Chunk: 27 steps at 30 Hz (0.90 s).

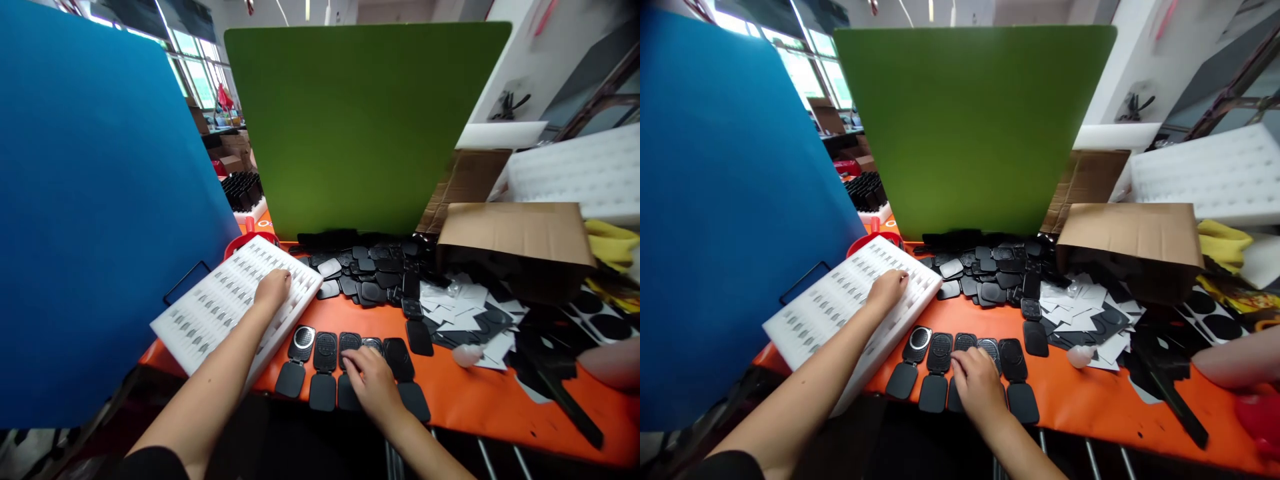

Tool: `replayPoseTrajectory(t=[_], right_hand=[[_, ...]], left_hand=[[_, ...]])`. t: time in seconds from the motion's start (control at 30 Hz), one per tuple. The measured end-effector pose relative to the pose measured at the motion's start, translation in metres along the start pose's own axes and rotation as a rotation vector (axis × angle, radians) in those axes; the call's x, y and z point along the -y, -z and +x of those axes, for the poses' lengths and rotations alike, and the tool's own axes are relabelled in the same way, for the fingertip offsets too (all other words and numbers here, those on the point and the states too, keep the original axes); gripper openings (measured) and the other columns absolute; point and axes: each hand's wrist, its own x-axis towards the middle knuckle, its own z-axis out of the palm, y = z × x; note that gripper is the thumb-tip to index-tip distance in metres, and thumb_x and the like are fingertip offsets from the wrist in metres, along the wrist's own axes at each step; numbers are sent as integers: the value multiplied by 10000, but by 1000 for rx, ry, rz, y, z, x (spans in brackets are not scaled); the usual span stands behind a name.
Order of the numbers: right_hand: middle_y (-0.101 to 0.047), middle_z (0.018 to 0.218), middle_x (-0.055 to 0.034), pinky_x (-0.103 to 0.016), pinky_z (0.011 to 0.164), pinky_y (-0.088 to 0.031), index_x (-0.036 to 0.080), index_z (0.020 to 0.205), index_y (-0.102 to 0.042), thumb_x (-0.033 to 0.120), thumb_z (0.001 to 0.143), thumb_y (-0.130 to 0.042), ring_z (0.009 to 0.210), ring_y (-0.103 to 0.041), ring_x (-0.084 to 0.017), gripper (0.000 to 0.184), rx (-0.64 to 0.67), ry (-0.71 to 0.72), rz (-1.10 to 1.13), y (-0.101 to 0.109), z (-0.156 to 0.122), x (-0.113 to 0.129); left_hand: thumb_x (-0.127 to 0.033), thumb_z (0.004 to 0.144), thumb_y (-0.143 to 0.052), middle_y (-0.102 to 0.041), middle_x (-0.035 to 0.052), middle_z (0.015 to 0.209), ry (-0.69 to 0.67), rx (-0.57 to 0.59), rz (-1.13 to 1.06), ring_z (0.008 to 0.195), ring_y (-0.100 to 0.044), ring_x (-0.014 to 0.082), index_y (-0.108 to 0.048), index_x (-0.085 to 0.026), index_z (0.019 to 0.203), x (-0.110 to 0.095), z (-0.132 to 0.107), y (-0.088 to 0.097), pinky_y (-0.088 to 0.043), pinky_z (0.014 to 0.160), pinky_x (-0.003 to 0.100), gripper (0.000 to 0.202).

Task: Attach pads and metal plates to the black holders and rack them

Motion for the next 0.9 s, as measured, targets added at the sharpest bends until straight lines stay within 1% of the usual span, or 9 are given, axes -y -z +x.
replayPoseTrajectory(t=[0.1, 0.2, 0.33, 0.47, 0.57, 0.63, 0.7, 0.77, 0.9], right_hand=[[-579, 774, -40, -294, 700, -381, 230, 907, -604, 236, 838, -402, 770, -507, -175, 214, -45, -8, 15, 5, -6, -2], [-578, 756, -38, -294, 702, -382, 225, 895, -611, 215, 828, -417, 768, -510, -171, 206, -72, 9, 26, 7, -8, -1], [-591, 754, -36, -291, 702, -396, 224, 879, -622, 221, 821, -428, 761, -523, -166, 203, -95, 33, 101, 10, -4, 4], [-621, 905, -60, -305, 788, -413, 208, 930, -619, 290, 827, -417, 874, -546, -176, 241, -147, -102, 383, 11, 17, 8], [-602, 1009, -82, -313, 763, -450, 180, 1097, -536, 381, 815, -421, 867, -572, -177, 365, -129, -311, 740, 1, 44, 15], [-619, 927, -80, -287, 669, -476, 155, 1099, -517, 414, 797, -436, 762, -592, -160, 407, -100, -378, 956, -7, 62, 21], [-624, 779, -55, -255, 591, -469, 137, 973, -561, 419, 778, -459, 652, -578, -138, 358, -113, -388, 1055, -12, 74, 24], [-603, 681, -32, -237, 558, -450, 133, 865, -578, 409, 765, -474, 587, -548, -120, 312, -148, -387, 1047, -10, 78, 20], [-610, 687, -21, -235, 571, -432, 150, 905, -584, 377, 758, -474, 597, -551, -123, 292, -107, -379, 839, 2, 68, -4]], left_hand=[[-298, 831, -454, -603, 76, 930, 59, 73, 34, 863, -566, 193, -585, -151, 892, -5, 19, -8, -430, 764, 336, 206], [-317, 821, -494, -578, 57, 949, 96, 136, 46, 832, -563, 162, -550, -127, 956, -13, 29, -10, -453, 739, 359, 239], [-293, 815, -496, -586, 67, 909, 88, 109, 11, 837, -559, 181, -566, -115, 886, -16, 29, 7, -441, 737, 358, 204], [-333, 850, -355, -610, 82, 846, 30, -4, -87, 837, -560, 213, -565, -152, 802, -19, -9, 30, -416, 707, 306, 282], [-395, 861, -281, -630, 23, 810, -77, 19, -205, 750, -581, 155, -554, -182, 809, -33, -54, 33, -428, 640, 226, 352], [-412, 855, -292, -639, -7, 767, -139, 59, -261, 704, -586, 126, -561, -194, 786, -45, -76, 28, -430, 616, 190, 354], [-420, 847, -312, -644, -21, 752, -161, 81, -283, 692, -590, 115, -570, -206, 778, -51, -82, 24, -430, 616, 175, 343], [-422, 834, -341, -652, -12, 821, -140, 75, -271, 742, -594, 128, -581, -218, 837, -47, -70, 23, -430, 654, 188, 314], [-350, 809, -392, -613, 89, 1028, 31, 36, -179, 914, -567, 231, -527, -180, 1065, -18, -15, 21, -411, 755, 299, 336]])
